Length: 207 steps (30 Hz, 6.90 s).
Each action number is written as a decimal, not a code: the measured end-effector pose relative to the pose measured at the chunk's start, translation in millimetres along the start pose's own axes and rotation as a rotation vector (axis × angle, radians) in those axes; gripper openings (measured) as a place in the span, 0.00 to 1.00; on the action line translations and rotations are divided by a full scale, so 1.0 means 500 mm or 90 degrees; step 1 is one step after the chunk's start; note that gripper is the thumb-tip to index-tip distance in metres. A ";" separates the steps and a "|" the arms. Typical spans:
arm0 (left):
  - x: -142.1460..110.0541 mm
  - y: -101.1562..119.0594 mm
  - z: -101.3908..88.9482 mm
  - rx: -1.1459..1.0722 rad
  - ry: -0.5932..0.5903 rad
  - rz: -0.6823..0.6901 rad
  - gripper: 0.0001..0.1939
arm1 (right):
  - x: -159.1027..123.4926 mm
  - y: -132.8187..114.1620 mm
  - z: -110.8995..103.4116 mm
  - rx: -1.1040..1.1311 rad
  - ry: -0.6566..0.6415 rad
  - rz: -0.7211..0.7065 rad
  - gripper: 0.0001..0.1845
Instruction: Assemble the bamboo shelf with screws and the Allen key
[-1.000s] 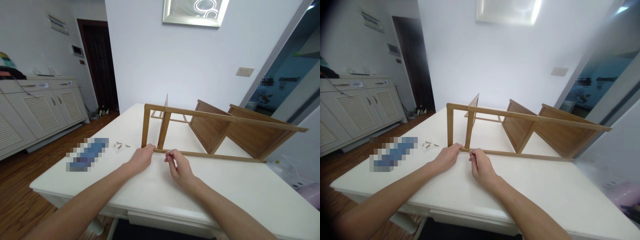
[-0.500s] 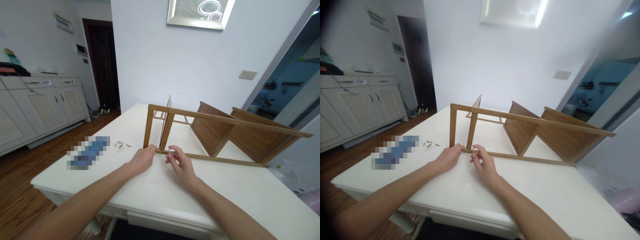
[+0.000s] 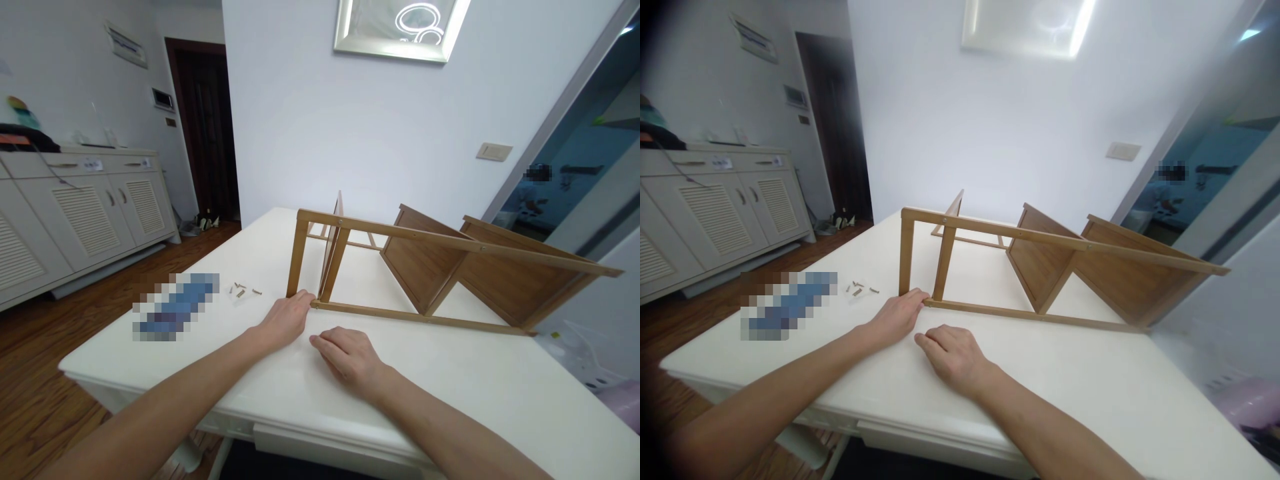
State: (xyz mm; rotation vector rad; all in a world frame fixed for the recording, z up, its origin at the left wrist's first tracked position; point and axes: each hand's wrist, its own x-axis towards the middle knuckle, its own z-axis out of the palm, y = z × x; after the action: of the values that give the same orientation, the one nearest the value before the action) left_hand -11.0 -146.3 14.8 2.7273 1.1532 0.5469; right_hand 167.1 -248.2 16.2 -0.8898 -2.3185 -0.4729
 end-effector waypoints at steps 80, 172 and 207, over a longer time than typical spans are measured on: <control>-0.001 0.001 -0.006 -0.001 -0.011 0.006 0.17 | 0.005 0.021 0.040 0.096 -0.002 0.051 0.13; 0.000 0.005 -0.001 0.008 -0.031 0.012 0.17 | 0.021 -0.002 0.024 -0.030 -0.162 0.092 0.19; -0.003 0.002 0.002 0.003 -0.026 0.021 0.18 | 0.017 0.015 0.042 0.010 -0.025 0.063 0.08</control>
State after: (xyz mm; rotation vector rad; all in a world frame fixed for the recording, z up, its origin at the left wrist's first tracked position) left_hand -10.9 -147.9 13.8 2.7535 1.1029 0.4904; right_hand 158.7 -227.6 6.6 -1.0091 -2.2981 -0.3984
